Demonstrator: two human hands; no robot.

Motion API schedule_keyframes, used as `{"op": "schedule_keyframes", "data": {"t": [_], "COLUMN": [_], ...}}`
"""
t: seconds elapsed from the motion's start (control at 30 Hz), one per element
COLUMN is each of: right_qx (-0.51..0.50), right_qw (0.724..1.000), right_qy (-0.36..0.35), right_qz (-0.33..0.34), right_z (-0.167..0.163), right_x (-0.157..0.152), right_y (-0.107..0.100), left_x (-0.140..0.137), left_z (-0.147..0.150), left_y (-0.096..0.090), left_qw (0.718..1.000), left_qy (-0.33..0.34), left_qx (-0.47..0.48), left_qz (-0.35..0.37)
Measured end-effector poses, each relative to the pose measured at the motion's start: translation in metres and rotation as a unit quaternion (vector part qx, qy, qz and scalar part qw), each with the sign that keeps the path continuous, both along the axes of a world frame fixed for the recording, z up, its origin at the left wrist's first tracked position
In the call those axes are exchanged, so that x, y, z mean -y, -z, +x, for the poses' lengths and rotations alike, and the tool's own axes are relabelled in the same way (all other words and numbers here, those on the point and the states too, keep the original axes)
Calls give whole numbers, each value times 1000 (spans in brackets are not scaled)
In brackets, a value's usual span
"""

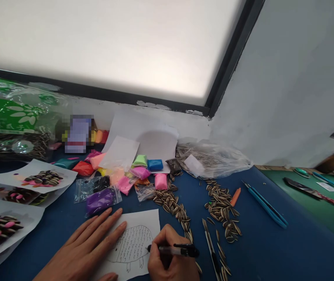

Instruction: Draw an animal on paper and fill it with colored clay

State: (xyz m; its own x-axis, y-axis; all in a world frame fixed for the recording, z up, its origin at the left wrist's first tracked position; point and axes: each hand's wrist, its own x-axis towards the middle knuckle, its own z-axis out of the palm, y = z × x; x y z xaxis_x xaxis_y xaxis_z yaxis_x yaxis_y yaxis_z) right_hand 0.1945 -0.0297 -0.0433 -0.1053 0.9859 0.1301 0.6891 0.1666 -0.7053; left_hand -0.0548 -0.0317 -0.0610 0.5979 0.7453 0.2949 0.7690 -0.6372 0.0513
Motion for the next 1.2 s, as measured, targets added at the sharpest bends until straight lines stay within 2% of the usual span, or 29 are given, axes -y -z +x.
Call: {"op": "schedule_keyframes", "data": {"t": [0.3,0.67,0.93,1.2], "right_qx": [16,51,55,68], "right_qw": [1000,997,996,997], "right_qy": [12,-34,-32,-26], "right_qz": [24,46,61,36], "right_z": [2,2,1,2], "right_x": [-3,-4,-4,-4], "right_y": [0,0,-1,-1], "left_x": [1,1,0,0], "left_z": [0,-2,-1,0], "left_y": [-1,2,0,0], "left_qw": [1000,1000,1000,999], "left_qy": [-6,2,2,5], "left_qx": [-6,6,-15,-37], "left_qz": [-3,7,7,18]}}
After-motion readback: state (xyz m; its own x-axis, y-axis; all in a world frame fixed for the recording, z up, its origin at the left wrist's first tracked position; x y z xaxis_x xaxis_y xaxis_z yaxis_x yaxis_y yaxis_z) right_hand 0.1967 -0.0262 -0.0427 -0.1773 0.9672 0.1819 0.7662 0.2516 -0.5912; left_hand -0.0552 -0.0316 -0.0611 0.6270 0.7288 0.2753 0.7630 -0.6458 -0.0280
